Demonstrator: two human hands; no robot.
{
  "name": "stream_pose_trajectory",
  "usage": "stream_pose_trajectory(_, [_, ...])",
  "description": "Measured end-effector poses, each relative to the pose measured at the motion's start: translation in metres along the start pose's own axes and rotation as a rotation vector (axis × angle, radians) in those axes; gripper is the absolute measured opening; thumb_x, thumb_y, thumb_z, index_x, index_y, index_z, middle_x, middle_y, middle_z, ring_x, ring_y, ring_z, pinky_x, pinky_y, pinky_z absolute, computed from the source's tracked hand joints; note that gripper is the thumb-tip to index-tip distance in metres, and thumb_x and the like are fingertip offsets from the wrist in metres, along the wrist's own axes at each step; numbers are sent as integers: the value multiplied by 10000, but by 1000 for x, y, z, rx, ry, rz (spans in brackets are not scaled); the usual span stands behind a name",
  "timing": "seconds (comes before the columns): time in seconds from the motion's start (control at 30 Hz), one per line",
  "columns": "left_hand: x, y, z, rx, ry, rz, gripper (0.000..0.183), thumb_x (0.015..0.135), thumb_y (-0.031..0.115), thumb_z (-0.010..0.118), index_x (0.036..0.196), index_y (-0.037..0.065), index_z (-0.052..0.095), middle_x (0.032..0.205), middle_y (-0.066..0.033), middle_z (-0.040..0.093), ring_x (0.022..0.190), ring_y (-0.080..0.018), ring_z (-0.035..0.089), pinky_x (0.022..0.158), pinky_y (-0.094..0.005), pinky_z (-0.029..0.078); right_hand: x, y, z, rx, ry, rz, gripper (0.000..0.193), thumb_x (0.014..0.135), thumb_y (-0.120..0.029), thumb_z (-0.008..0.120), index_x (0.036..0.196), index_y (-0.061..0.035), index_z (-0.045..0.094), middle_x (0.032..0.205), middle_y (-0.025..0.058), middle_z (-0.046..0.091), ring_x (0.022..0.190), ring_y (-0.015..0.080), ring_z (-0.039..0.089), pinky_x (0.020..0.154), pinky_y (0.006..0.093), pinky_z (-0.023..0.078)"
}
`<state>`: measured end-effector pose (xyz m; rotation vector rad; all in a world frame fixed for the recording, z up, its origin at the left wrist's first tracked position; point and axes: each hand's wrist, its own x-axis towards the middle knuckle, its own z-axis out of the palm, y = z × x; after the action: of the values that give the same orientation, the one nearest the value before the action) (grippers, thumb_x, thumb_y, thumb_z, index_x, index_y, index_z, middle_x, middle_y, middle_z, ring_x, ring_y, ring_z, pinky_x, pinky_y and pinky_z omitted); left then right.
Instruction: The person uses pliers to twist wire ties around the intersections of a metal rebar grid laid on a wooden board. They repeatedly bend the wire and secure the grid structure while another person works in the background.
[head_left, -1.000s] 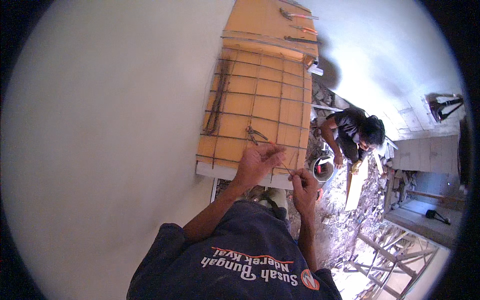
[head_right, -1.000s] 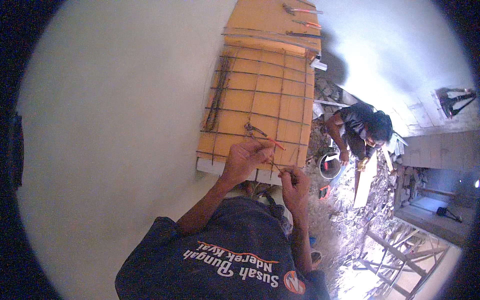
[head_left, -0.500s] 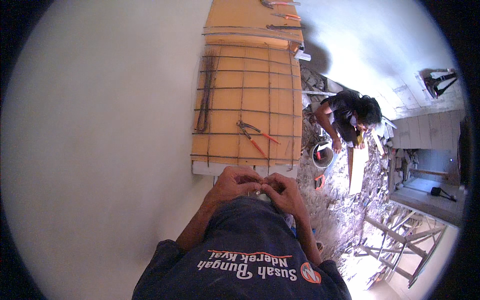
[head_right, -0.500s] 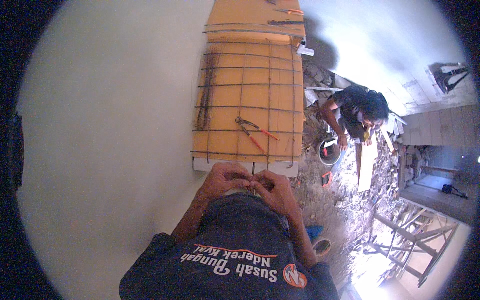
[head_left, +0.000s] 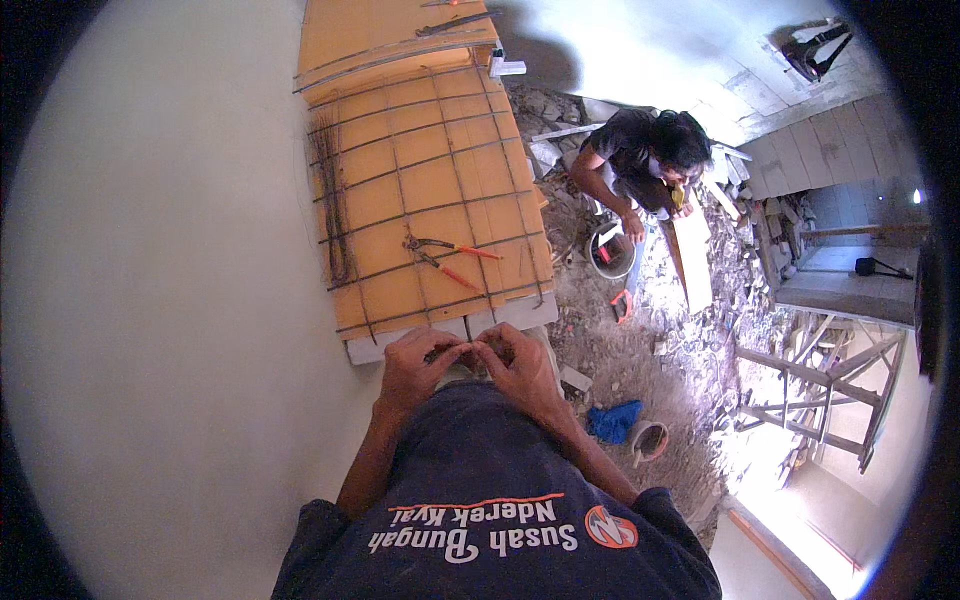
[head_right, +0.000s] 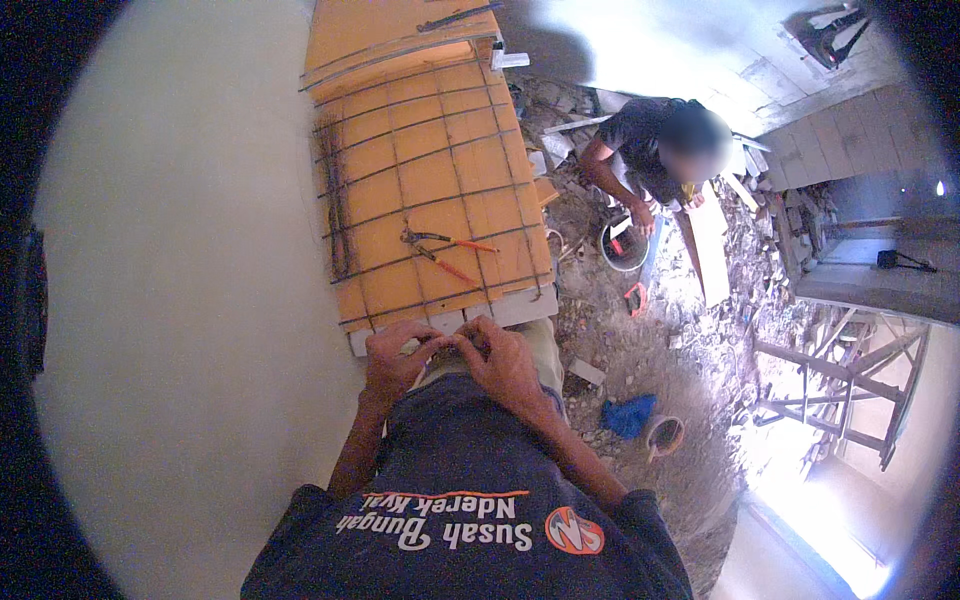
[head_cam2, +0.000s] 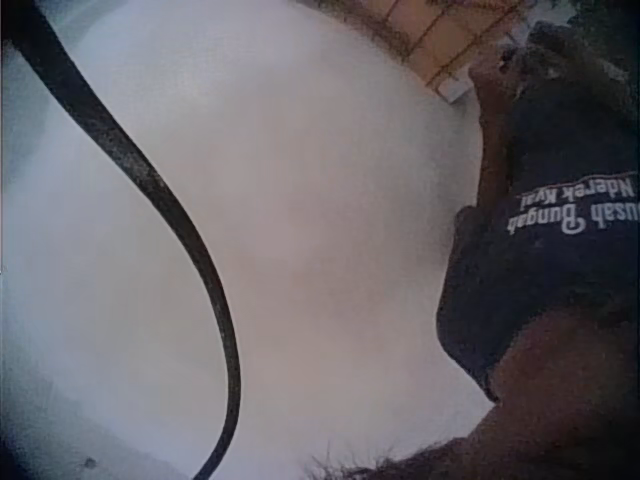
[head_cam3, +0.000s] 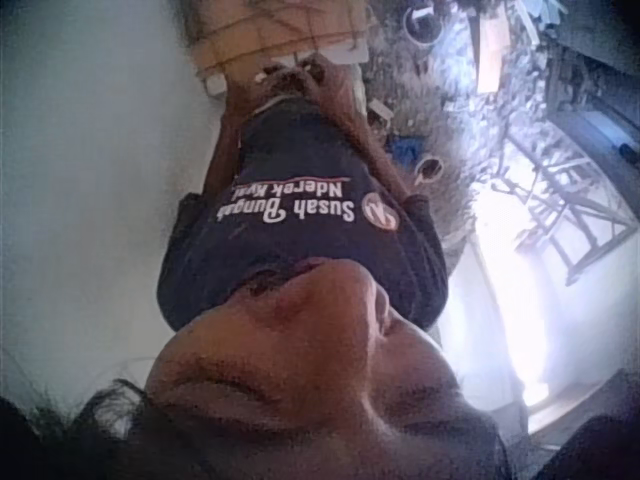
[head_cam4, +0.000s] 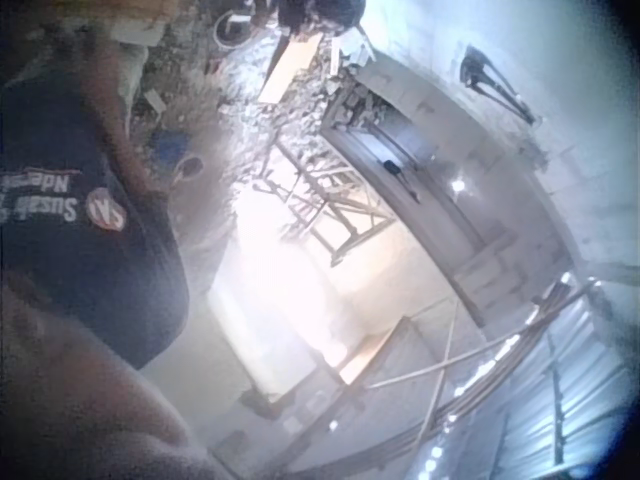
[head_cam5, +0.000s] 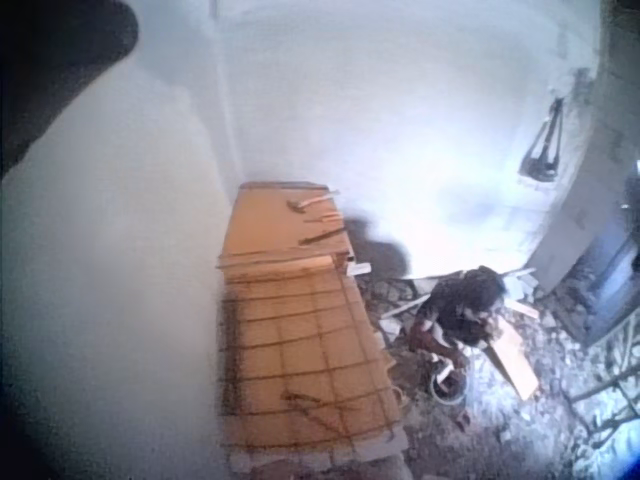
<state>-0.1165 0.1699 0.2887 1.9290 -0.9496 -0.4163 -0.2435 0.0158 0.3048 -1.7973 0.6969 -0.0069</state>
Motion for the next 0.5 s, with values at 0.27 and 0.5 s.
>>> stream_pose_trajectory(0.27, [20,-7,13,-82,-88,-150,245,862,223,766,962,11,693,854,-114,688,732,-245,692,678,-348,544,-1,8,-24,44,95,-32,191,912,-197,704,1002,-29,687,823,149,716,722,289,700,686,392,546])
stream_pose_trajectory(0.5, [78,-29,58,-247,-107,-264,326,868,293,747,971,-13,701,866,-148,693,751,-296,695,718,-390,551,11,77,-86,-224,273,98,183,910,-189,698,988,-24,710,814,146,715,703,226,693,672,361,540])
